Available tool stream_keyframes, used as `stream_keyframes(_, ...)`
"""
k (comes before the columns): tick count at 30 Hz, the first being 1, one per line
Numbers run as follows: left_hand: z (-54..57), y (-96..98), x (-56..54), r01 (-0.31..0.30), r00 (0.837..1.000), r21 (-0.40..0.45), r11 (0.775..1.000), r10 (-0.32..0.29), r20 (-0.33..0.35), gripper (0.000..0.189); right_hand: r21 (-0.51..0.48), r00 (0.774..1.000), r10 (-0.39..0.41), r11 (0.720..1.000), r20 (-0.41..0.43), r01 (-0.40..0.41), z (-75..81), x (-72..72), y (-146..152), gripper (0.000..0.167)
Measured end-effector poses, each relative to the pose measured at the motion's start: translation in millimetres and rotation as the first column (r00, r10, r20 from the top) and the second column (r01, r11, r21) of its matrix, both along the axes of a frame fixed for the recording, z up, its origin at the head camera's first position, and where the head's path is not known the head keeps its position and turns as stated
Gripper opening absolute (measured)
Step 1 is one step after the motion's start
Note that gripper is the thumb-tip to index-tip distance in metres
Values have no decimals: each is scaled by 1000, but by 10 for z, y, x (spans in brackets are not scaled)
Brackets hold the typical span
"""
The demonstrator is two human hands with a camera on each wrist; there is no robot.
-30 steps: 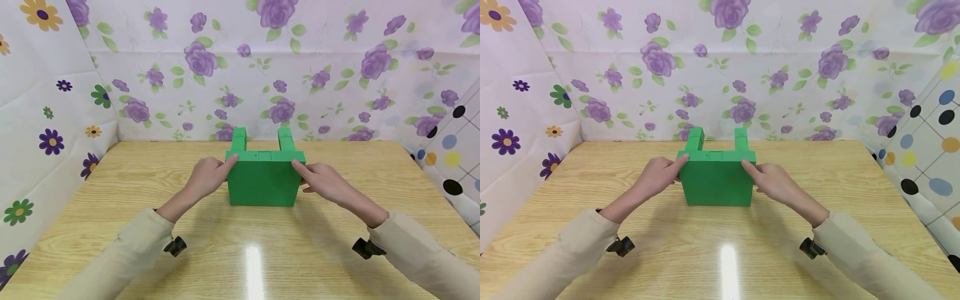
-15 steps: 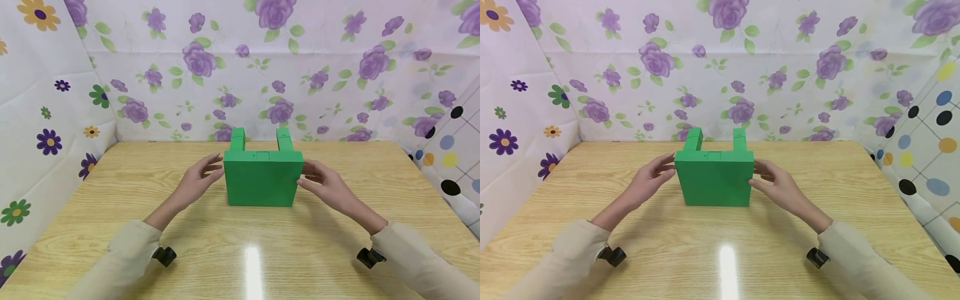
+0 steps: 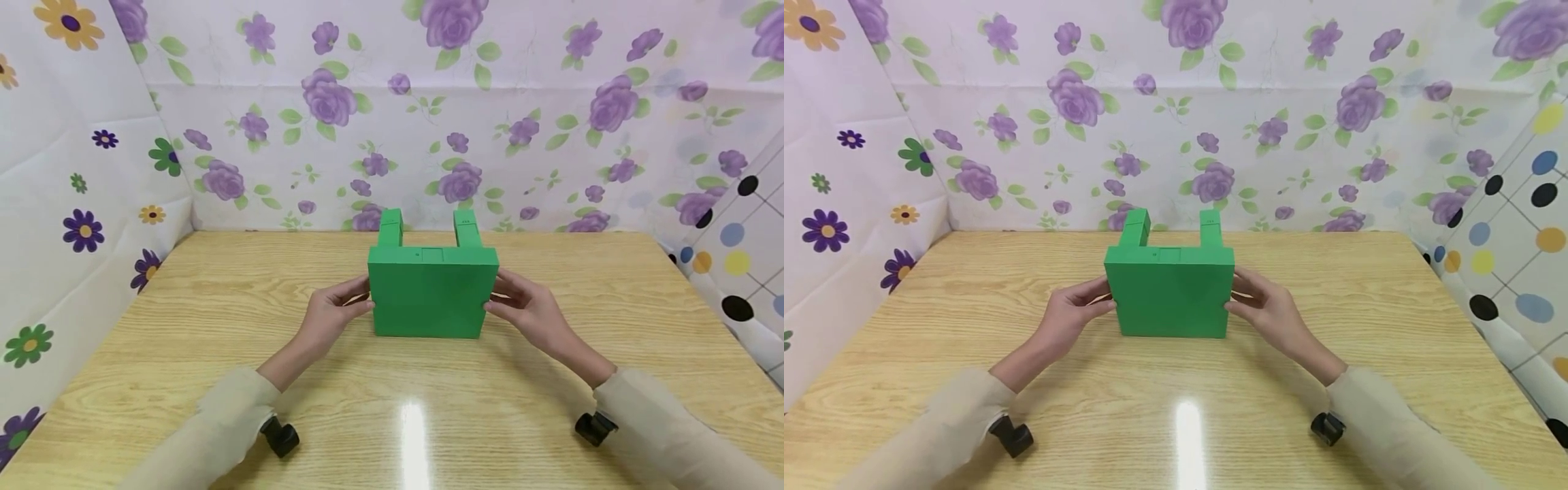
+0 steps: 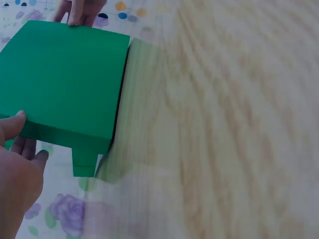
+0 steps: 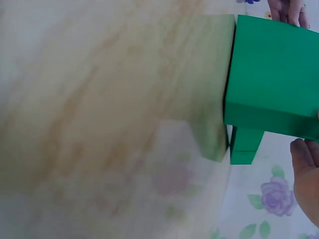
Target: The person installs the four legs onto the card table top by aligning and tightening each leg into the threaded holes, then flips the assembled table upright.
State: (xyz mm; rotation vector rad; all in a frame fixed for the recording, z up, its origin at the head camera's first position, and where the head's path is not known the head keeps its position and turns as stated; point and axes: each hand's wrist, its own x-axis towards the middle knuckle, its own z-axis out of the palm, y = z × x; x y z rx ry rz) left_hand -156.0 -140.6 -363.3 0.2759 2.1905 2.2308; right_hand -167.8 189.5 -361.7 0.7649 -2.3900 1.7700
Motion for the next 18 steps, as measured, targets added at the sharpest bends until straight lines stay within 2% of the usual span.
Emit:
stream_keyframes(3,-24,63,12,-44,999,90,995,43,21,48,-2,1000,-18,1000,-1,18,-33,8,1,58)
stream_keyframes(5,-22,110,29,-60,998,113,992,58,20,47,-7,999,-37,999,0,37,-49,12,4,57)
stream_keyframes(8,-29,172,61,-74,997,100,992,74,4,46,-31,998,-65,997,-1,65,-83,12,0,54)
stream_keyframes(13,-70,226,88,-80,992,82,993,88,-92,44,-78,996,-83,994,-31,81,-147,3,-36,50)
stream_keyframes(18,-57,241,110,-104,982,57,993,112,-149,42,-39,989,-102,994,-107,98,-117,30,-90,49)
